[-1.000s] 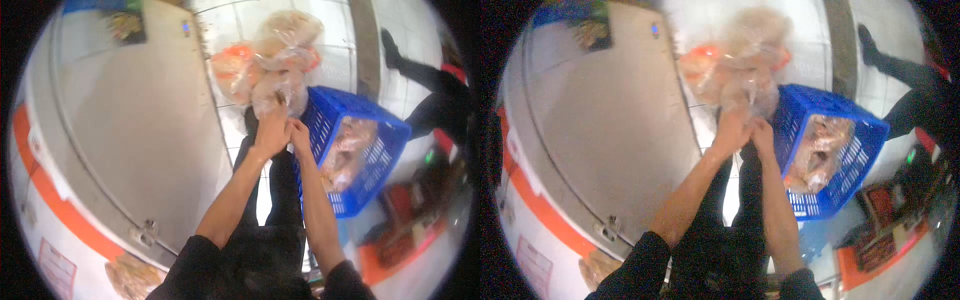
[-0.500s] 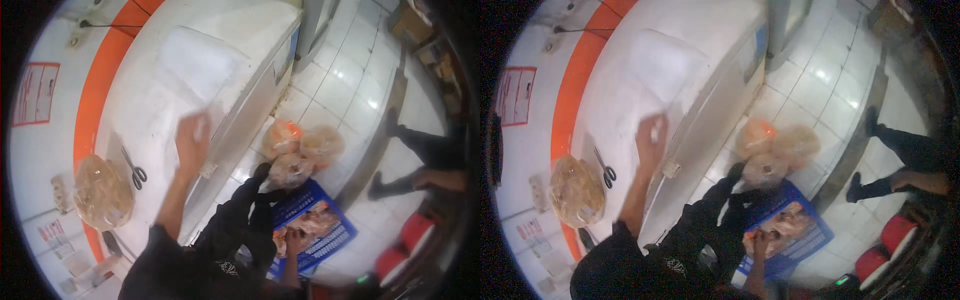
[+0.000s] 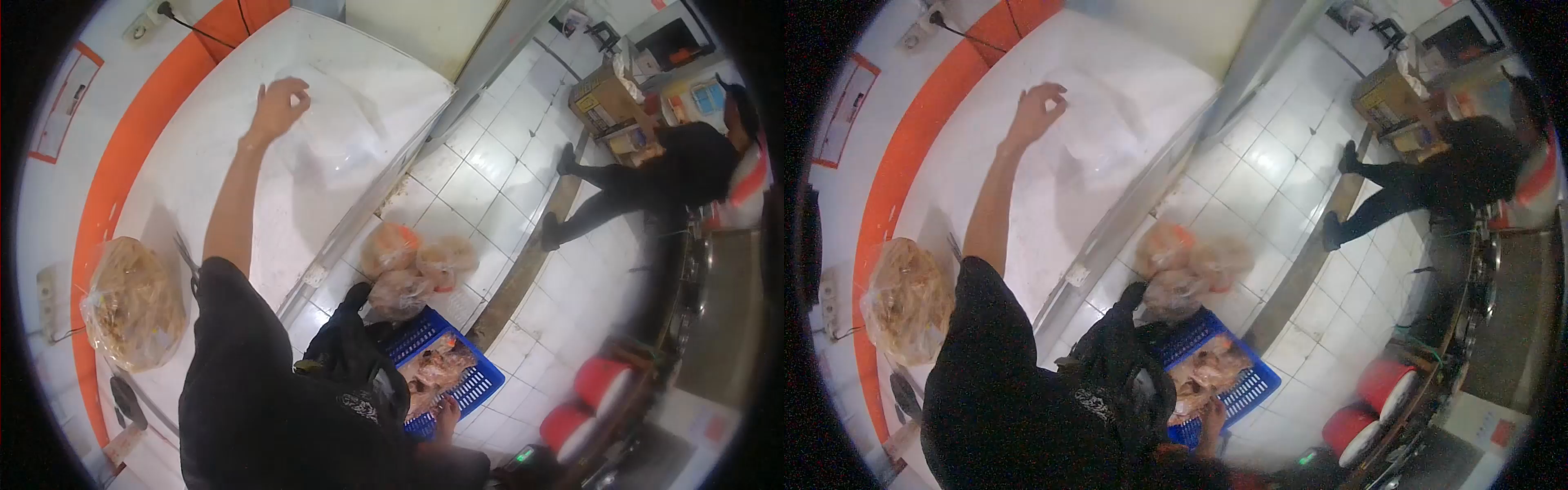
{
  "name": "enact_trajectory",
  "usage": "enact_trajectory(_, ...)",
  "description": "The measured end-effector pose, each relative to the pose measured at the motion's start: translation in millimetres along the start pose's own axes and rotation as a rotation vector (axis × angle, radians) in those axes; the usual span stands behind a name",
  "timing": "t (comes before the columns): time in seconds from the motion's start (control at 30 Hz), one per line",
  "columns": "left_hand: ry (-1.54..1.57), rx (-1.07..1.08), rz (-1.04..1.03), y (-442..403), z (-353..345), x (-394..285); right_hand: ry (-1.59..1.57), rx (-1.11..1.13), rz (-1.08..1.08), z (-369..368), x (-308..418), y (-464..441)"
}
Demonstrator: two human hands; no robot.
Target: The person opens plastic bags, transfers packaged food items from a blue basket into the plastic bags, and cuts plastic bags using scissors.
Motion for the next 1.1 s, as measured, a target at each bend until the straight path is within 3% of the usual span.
enact_trajectory(0.13,-0.25,0.174,-0.053,-55,57,-26,0.037,-0.076,0.011,-3,4,1)
enact_trajectory(0.27,-0.299,0.004,-0.11,-97,110,-34,-0.048,0.02,0.109,-8,-12,-18)
enact_trajectory(0.47,-0.002,-0.217,-0.032,-119,202,-48,0.18,0.064,0.24,-9,-2,-16)
enact_trajectory(0.57,-0.035,-0.131,0.002,-90,229,-90,0.172,0.074,0.181,-24,42,5)
enact_trajectory(0.67,0.028,-0.193,-0.097,-77,229,-84,0.202,0.073,0.299,-29,68,-6)
enact_trajectory(0.8,0.254,-0.271,-0.114,-29,243,-116,0.269,0.144,0.734,-84,181,-2)
enact_trajectory(0.87,0.33,-0.35,-0.129,0,244,-141,0.199,0.225,0.621,-147,276,48)
enact_trajectory(1.0,0.33,-0.339,-0.056,19,232,-133,0.276,0.569,0.843,-246,391,108)
enact_trajectory(1.07,0.422,-0.352,-0.048,38,233,-155,0.251,0.595,0.982,-282,436,149)
enact_trajectory(1.1,0.506,-0.339,-0.118,53,230,-173,0.302,0.569,1.159,-296,466,176)
Point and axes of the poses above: each hand's wrist, its own y-axis away from the middle knuckle, its own z-axis out of the back of the hand, x = y × z, the point moved 7 cm from there along -y, towards the middle knuckle, and after that the axes turned 4 degrees about z, right-handed, at the moved point
